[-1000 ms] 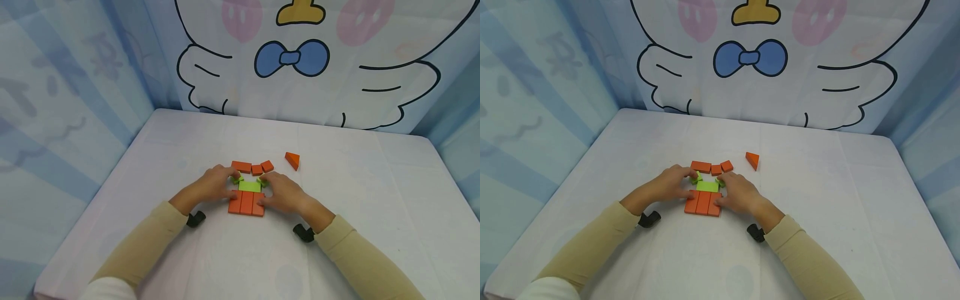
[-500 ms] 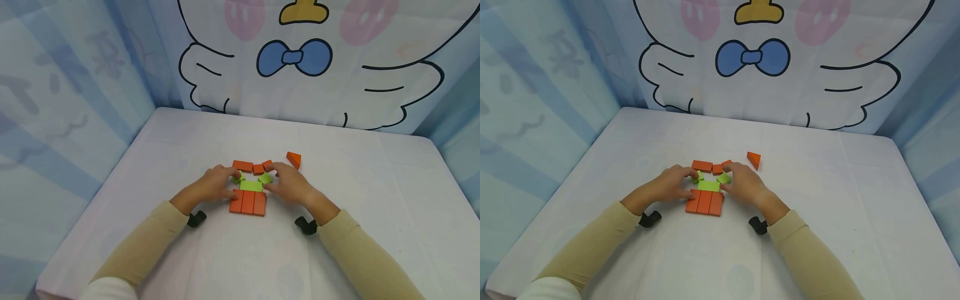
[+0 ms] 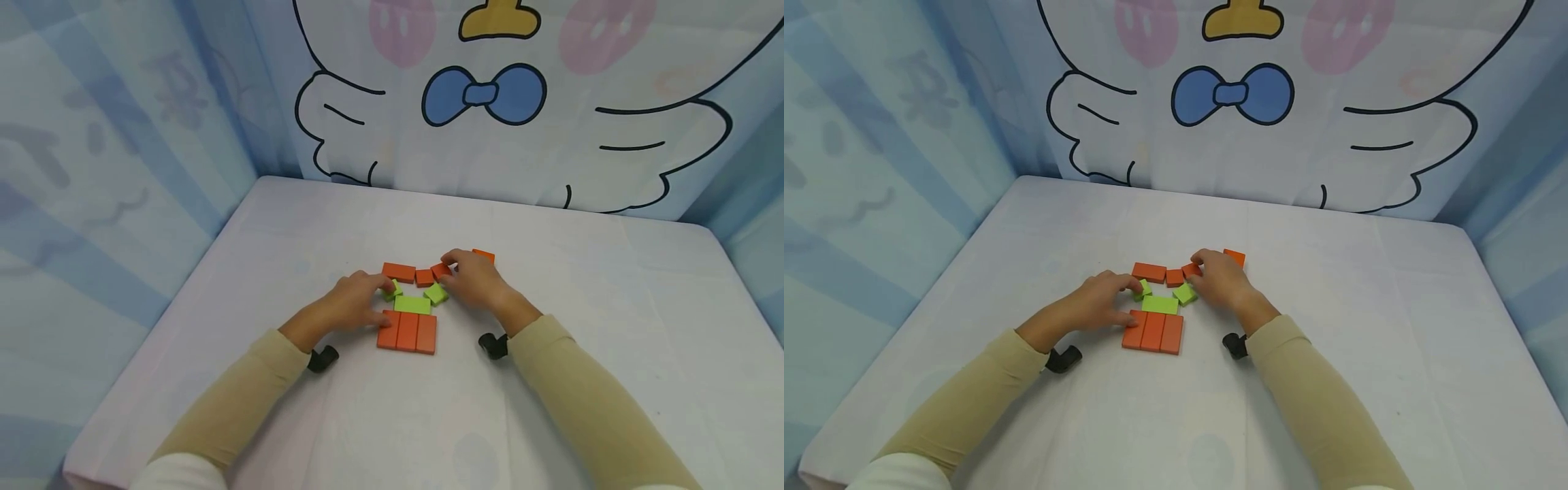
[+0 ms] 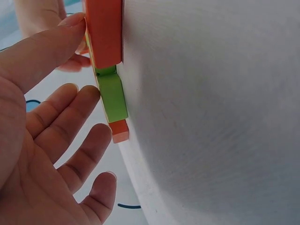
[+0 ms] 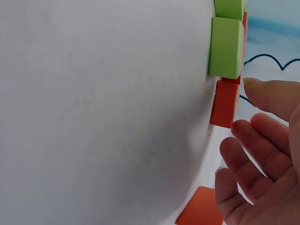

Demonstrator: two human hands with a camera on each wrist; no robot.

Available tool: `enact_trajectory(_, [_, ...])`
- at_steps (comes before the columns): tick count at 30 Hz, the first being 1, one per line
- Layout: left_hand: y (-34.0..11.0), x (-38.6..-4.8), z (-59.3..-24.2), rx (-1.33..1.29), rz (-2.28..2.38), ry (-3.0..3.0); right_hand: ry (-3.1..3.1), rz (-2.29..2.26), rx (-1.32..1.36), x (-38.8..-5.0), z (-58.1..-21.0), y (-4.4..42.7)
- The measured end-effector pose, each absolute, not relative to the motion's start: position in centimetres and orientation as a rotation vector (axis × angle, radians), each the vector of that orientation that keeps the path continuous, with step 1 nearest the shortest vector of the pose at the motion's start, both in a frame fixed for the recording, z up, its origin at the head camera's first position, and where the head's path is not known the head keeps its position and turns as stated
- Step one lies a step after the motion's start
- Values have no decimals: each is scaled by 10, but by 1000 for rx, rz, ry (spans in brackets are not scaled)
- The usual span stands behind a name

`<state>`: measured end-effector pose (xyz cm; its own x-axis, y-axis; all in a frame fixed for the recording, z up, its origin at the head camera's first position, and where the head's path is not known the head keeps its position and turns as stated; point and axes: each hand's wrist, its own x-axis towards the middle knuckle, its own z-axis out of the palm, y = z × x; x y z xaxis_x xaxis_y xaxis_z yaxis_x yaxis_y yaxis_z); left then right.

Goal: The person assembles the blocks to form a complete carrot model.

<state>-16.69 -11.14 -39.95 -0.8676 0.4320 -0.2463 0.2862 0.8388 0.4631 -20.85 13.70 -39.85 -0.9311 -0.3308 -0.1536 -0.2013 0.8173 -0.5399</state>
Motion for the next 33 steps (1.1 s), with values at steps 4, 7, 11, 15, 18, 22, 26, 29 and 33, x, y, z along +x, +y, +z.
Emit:
enact_trajectory(4, [-110, -166, -399, 537, 585, 2677, 2774, -776, -398, -212, -401, 135])
enact_trajectory(7, [-109, -167, -399, 535, 579, 2676, 2785, -776, -393, -214, -402, 135])
enact_trajectory(11, [-109, -168, -400, 539, 582, 2674, 2791, -775, -378, -214, -401, 134])
enact_trajectory(15, [-109, -168, -400, 542, 586, 2667, 2788, -792, -350, -213, -402, 135])
enact_trajectory(18, [-109, -168, -400, 542, 583, 2671, 2795, -804, -343, -213, -403, 136])
enact_trajectory(22, [-110, -168, -399, 551, 587, 2678, 2816, -782, -348, -212, -404, 137])
enact_trajectory(26, [-110, -169, -400, 556, 597, 2673, 2828, -793, -336, -209, -401, 141])
enact_trajectory(29, [-110, -168, -401, 555, 599, 2673, 2840, -825, -341, -201, -396, 144])
enact_trajectory(33, [-111, -168, -401, 552, 590, 2676, 2863, -829, -436, -183, -388, 148])
